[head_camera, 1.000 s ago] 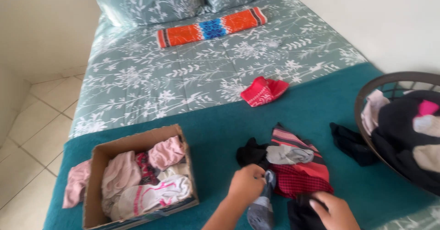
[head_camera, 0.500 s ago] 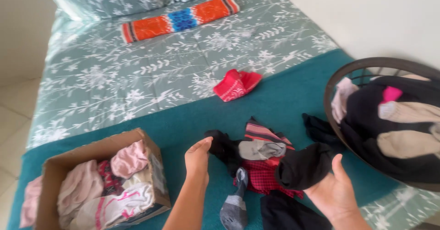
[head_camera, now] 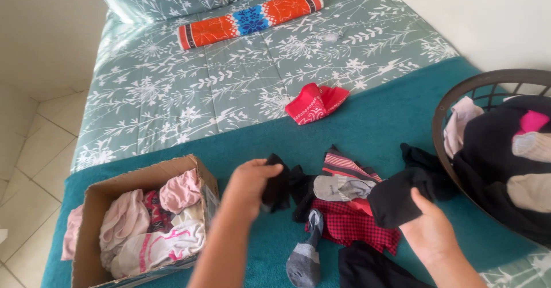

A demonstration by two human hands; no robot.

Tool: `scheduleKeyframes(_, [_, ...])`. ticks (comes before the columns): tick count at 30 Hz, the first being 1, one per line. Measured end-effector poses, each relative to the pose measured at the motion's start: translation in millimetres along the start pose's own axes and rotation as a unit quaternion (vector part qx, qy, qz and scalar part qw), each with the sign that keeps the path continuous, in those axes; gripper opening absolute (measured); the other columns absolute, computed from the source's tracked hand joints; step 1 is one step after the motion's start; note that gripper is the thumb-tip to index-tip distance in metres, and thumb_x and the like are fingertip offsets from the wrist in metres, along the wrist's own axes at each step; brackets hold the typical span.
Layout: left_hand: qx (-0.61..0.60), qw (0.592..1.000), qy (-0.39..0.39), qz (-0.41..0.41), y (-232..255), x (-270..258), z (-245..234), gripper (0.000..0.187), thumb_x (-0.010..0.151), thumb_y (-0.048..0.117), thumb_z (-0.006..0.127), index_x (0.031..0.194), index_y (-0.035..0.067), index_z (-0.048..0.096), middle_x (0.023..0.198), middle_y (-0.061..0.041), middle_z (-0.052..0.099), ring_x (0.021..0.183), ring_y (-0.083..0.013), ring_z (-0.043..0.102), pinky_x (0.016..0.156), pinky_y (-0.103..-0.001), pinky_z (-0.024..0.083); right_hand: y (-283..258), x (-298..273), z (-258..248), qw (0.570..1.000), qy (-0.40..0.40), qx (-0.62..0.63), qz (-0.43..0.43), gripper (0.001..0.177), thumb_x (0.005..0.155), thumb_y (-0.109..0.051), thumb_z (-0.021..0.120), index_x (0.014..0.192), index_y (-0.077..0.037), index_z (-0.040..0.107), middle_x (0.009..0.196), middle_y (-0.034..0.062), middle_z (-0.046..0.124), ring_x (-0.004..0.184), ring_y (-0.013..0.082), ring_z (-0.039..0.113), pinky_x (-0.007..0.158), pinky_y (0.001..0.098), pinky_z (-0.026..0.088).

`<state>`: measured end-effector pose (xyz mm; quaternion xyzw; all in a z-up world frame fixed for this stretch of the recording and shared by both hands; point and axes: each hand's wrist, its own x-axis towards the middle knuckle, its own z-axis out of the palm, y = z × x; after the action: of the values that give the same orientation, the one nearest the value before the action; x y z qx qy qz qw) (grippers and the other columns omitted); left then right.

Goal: Organizing and folding socks and undergarments into a small cardboard box on a bed.

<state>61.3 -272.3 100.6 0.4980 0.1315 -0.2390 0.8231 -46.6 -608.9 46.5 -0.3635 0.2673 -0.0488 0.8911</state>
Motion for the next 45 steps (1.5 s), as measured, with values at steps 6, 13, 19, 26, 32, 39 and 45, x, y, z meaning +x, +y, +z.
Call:
scheduleKeyframes(6, [0.369, 0.825, 0.375, 0.208, -54.8, -30.4, 103.8, 0.030, 0.081, 0.025, 0.081, 0.088, 0.000, 0.066, 0.095, -0.016, 0.070, 0.088, -0.0318, 0.068, 0.082, -0.043, 0.054, 41.2, 3.7, 32.7, 0.996, -0.078, -0.016, -0.027, 0.049, 0.097, -0.019, 0.053, 0.142, 0.001, 0.051, 0.143, 0.0156, 0.060, 0.133, 0.0280, 0.056, 0.114, 0.0439, 0.040])
scheduleKeyframes(13, [0.164, 0.969, 0.170, 0.065, -88.4, -44.8, 142.5, 0.031, 0.088, 0.029, 0.077, 0.103, 0.004, 0.067, 0.095, -0.006, 0.074, 0.090, -0.0187, 0.072, 0.082, -0.033, 0.057, 59.7, -27.5, 33.9, 0.972, -0.204, -0.116, 0.025, 0.050, 0.093, -0.014, 0.060, 0.141, -0.002, 0.055, 0.129, 0.0123, 0.062, 0.120, 0.0219, 0.060, 0.101, 0.0400, 0.044])
scheduleKeyframes(19, [0.209, 0.976, 0.050, 0.045, -125.6, 9.8, 45.1, 0.024, 0.088, 0.020, 0.067, 0.106, 0.008, 0.077, 0.104, -0.011, 0.078, 0.093, -0.0212, 0.074, 0.084, -0.034, 0.058, 53.0, -11.4, -9.8, 0.994, -0.068, -0.081, 0.041, 0.046, 0.096, -0.023, 0.059, 0.137, -0.003, 0.056, 0.132, 0.0111, 0.064, 0.119, 0.0249, 0.062, 0.104, 0.0438, 0.046])
scheduleKeyframes(26, [0.609, 0.778, 0.131, 0.087, -157.6, 54.1, -21.6, 0.023, 0.084, 0.021, 0.073, 0.104, 0.011, 0.076, 0.109, -0.016, 0.073, 0.100, -0.0373, 0.068, 0.086, -0.046, 0.054, 19.2, -26.8, 4.5, 0.996, 0.056, 0.029, 0.064, 0.050, 0.104, -0.043, 0.041, 0.138, -0.009, 0.053, 0.140, 0.0082, 0.060, 0.129, 0.0265, 0.056, 0.110, 0.0463, 0.040])
scheduleKeyframes(32, [0.448, 0.826, 0.234, 0.248, -33.5, -42.7, 64.5, 0.027, 0.074, 0.018, 0.081, 0.096, 0.005, 0.072, 0.093, -0.015, 0.077, 0.087, -0.0306, 0.075, 0.079, -0.040, 0.058, 19.8, -28.6, 18.0, 0.996, 0.034, 0.073, 0.027, 0.048, 0.106, -0.042, 0.039, 0.138, -0.008, 0.051, 0.143, 0.0098, 0.058, 0.133, 0.0293, 0.053, 0.114, 0.0493, 0.037])
scheduleKeyframes(39, [0.319, 0.887, 0.224, 0.247, -19.8, -58.7, 100.6, 0.025, 0.076, 0.011, 0.075, 0.098, 0.003, 0.067, 0.087, -0.015, 0.075, 0.082, -0.0266, 0.076, 0.076, -0.037, 0.058, 25.3, -26.8, 43.8, 0.993, -0.039, 0.108, -0.008, 0.044, 0.108, -0.036, 0.041, 0.137, -0.005, 0.052, 0.143, 0.0097, 0.059, 0.135, 0.0283, 0.053, 0.117, 0.0474, 0.036])
scheduleKeyframes(45, [0.427, 0.800, 0.272, 0.322, -3.0, -87.5, 118.3, 0.029, 0.081, 0.024, 0.082, 0.078, -0.002, 0.069, 0.082, -0.016, 0.069, 0.073, -0.0318, 0.067, 0.068, -0.043, 0.052, 35.4, -25.5, 59.3, 0.992, -0.056, 0.102, -0.040, 0.040, 0.108, -0.032, 0.042, 0.135, -0.004, 0.054, 0.142, 0.0099, 0.059, 0.134, 0.0274, 0.054, 0.116, 0.0461, 0.040])
